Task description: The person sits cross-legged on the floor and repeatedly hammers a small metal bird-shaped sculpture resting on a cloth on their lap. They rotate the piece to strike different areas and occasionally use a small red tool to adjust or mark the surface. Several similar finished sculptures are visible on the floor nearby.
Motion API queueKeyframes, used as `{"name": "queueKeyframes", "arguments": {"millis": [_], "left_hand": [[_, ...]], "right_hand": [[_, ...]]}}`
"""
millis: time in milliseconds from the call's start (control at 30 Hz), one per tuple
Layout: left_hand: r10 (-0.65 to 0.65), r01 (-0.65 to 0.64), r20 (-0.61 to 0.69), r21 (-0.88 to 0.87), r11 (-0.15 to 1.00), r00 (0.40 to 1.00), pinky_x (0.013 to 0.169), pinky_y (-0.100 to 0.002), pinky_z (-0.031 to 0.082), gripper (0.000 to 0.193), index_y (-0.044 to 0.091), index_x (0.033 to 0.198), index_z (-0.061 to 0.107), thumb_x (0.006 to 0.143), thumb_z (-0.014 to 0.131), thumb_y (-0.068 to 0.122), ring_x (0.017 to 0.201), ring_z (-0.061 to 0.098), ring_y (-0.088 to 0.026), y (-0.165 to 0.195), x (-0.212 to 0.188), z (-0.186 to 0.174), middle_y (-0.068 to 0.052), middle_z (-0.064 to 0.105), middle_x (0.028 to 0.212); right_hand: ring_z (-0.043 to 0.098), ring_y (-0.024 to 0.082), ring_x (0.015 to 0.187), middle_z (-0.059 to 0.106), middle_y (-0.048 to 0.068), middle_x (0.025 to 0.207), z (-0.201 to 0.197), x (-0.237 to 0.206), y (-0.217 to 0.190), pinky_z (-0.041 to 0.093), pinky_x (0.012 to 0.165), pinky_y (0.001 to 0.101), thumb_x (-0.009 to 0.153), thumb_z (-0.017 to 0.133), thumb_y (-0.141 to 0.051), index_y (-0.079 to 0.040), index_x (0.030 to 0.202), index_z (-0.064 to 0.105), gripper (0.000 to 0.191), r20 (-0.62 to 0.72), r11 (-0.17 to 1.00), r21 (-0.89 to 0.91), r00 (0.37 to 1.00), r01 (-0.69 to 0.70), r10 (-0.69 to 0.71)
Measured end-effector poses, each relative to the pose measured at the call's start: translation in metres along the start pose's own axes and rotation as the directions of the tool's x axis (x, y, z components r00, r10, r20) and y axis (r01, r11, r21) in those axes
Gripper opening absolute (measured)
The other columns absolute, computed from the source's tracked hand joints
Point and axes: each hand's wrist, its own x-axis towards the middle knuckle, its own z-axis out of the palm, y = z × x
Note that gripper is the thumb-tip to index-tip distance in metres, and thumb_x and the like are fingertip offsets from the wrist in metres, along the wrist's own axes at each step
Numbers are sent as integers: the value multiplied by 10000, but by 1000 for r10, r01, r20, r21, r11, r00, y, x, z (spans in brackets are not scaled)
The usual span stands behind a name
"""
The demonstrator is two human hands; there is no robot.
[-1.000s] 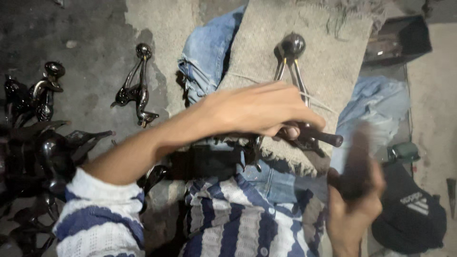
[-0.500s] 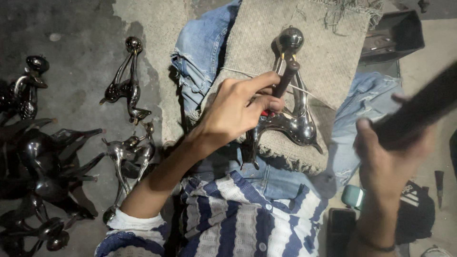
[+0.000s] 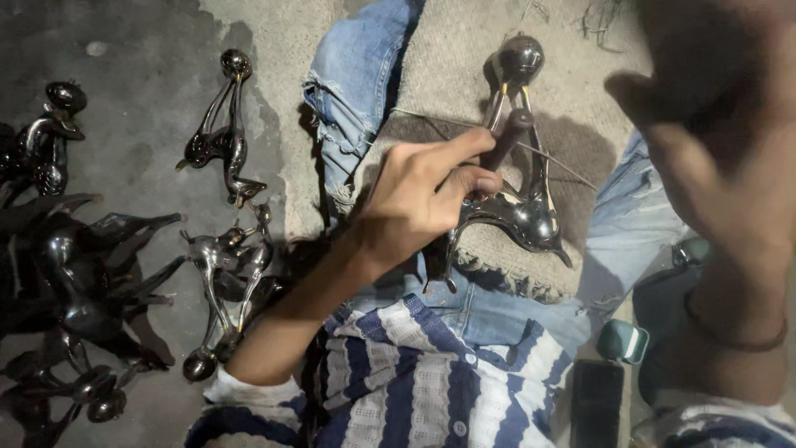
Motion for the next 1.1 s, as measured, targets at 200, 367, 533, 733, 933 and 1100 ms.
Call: {"name": "queueKeyframes", "arguments": {"millis": [200,367,533,733,933,1100], "left_hand": [[-150,176,-139,200,964,979,438,-243,549,174,-14,1135,710,1021,586,-54,642,750,-148,-5,1,17,-141,797,961],[-407,412,-73,233,881,911,374,-261,476,180,80,1196,696,1058,582,63,502,650,-130,8,-18,20,-47,778,865],[-141,180,-243,148,972,960,543,-209,575,176,96,1262,590,1132,600,214,700,713,-99,15,-26,22,-50,756,1011],[-167,182,-179,71,981,970,730,-306,623,95,148,1118,671,1107,583,181,835,746,-145,-6,-2,-14,-65,736,994],[-244,331,321,-254,909,915,899,-357,641,265,61,1215,630,995,702,191,1002,801,-196,-22,51,-25,-82,761,1070],[-81,329,653,-266,906,753,878,-343,634,449,74,1296,626,878,768,152,959,817,-196,-24,94,-8,-104,792,1068]], "right_hand": [[685,261,1061,632,179,1162,-4,38,-1,577,900,328,1040,636,92,-23,1524,402,549,0,947,321,1000,30,-32],[688,245,1059,648,162,1163,1,30,5,578,902,322,987,631,47,-54,1496,429,557,91,992,129,995,16,-28],[695,282,1095,661,196,1189,2,16,2,565,946,356,866,659,102,1,1453,481,621,137,996,81,990,-32,21],[680,355,1208,654,264,1268,25,-13,16,527,1050,416,766,684,174,117,1359,516,619,-89,919,363,977,-151,195],[649,108,839,672,78,1054,85,-65,26,518,775,234,960,814,-26,34,1308,594,416,-208,548,741,643,-388,737],[582,77,632,620,21,813,114,-104,21,421,549,208,965,824,-21,1,1177,582,322,-166,428,800,530,-421,832]]}}
